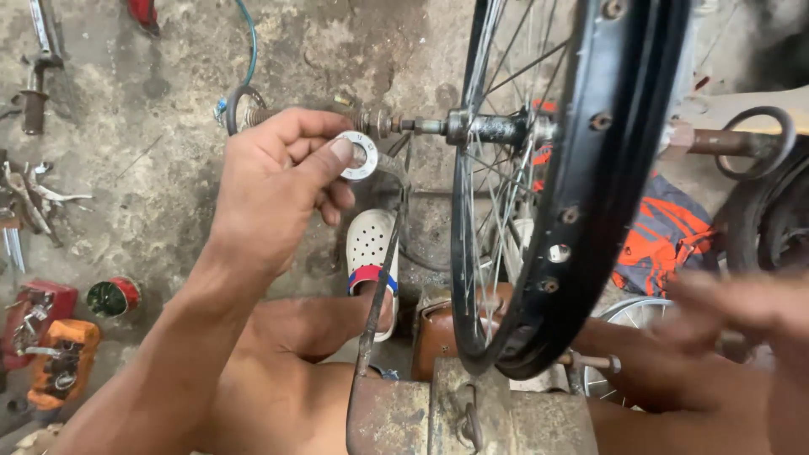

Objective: The person sits on the floor in front of a bicycle wheel held in a threaded truing stand. They spin the wheel, place washers on the axle, tighten the stand's threaded rods by hand, and manipulate the rim and spokes to align the wheel.

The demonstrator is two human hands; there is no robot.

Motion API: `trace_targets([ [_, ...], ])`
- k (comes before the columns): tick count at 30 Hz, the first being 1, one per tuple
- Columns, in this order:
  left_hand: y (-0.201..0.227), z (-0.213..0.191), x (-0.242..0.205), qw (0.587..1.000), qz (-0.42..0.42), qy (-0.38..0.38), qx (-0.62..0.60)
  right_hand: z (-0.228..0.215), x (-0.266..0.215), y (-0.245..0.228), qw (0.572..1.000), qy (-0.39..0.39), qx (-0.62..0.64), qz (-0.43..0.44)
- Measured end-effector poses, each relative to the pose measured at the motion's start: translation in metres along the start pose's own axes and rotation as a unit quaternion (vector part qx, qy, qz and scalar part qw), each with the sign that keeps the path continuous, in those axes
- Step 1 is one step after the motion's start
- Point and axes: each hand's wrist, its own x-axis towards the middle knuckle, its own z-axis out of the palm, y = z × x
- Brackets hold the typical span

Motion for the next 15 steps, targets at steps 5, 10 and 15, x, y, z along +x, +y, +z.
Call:
trace_targets([
  [5, 0.003, 0.006, -0.005, 1.000, 0.015, 0.016, 0.002, 0.089, 0.067, -0.138, 0.971, 0.125, 0.177, 0.104],
  [10, -0.004, -0.001, -0.009, 1.000, 0.007, 0.003, 0.025, 0.081, 0.056, -0.116, 0.995, 0.028, 0.062, 0.075],
  [15, -0.006, -0.011, -0.007, 0.999, -0.019, 0.021, 0.025, 0.070, 0.063, -0.068, 0.961, -0.260, -0.005, -0.091],
])
